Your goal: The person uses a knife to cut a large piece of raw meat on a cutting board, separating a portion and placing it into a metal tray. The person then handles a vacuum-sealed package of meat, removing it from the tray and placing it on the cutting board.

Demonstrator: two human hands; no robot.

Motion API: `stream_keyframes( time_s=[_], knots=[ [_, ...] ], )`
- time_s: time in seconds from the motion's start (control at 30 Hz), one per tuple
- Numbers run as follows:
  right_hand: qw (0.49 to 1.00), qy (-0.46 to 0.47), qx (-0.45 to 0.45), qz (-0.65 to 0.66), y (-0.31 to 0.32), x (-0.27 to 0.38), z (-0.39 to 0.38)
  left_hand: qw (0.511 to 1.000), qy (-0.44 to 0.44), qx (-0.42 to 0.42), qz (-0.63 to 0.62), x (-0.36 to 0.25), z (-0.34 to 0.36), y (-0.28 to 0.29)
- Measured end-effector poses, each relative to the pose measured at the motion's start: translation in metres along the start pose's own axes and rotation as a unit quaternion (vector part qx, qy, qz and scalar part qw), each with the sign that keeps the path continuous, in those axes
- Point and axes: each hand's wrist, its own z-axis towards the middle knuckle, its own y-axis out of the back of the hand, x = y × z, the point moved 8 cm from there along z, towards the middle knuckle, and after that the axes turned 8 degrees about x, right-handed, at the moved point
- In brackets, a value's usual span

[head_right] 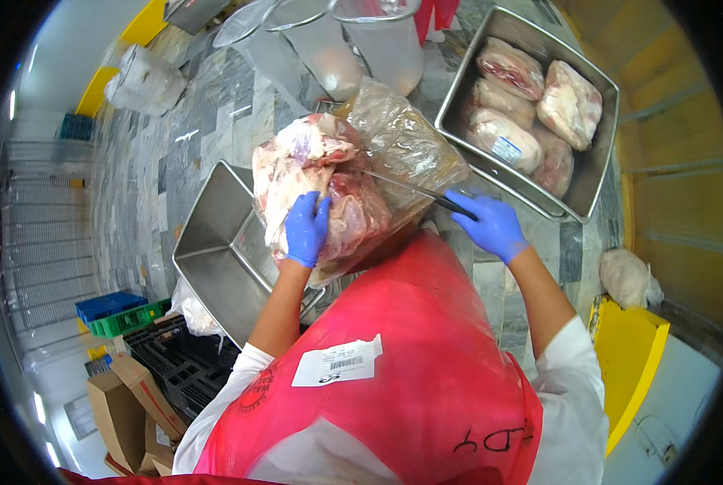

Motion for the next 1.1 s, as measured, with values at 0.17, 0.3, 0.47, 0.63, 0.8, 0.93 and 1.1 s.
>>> stream_keyframes(
  time_s=[0.17, 0.3, 0.47, 0.63, 0.8, 0.93, 1.1],
  knots=[
    [0.993, -0.031, -0.026, 0.110, 0.008, 0.030, -0.026, 0.985, -0.105, 0.026, 0.137, -0.035, -0.011, 0.027],
    [0.991, 0.026, -0.065, 0.111, 0.014, 0.085, 0.014, 0.960, -0.140, -0.203, 0.130, -0.003, 0.043, 0.074],
    [0.998, 0.050, -0.043, -0.003, 0.024, 0.120, 0.048, 0.983, -0.081, -0.095, 0.132, 0.026, 0.039, 0.043],
    [0.993, 0.100, -0.016, -0.066, 0.033, 0.139, 0.076, 0.965, -0.067, -0.218, 0.129, 0.036, 0.002, 0.046],
    [0.977, 0.138, 0.068, -0.146, 0.067, 0.181, 0.116, 0.979, -0.032, -0.197, 0.049, 0.058, -0.007, 0.042],
    [0.956, 0.125, 0.136, -0.229, 0.069, 0.210, 0.148, 0.981, 0.045, -0.120, 0.143, 0.067, 0.013, 0.061],
    [0.941, 0.117, 0.190, -0.255, 0.051, 0.237, 0.147, 0.968, 0.130, -0.214, -0.015, 0.136, 0.051, 0.070]
  ],
)
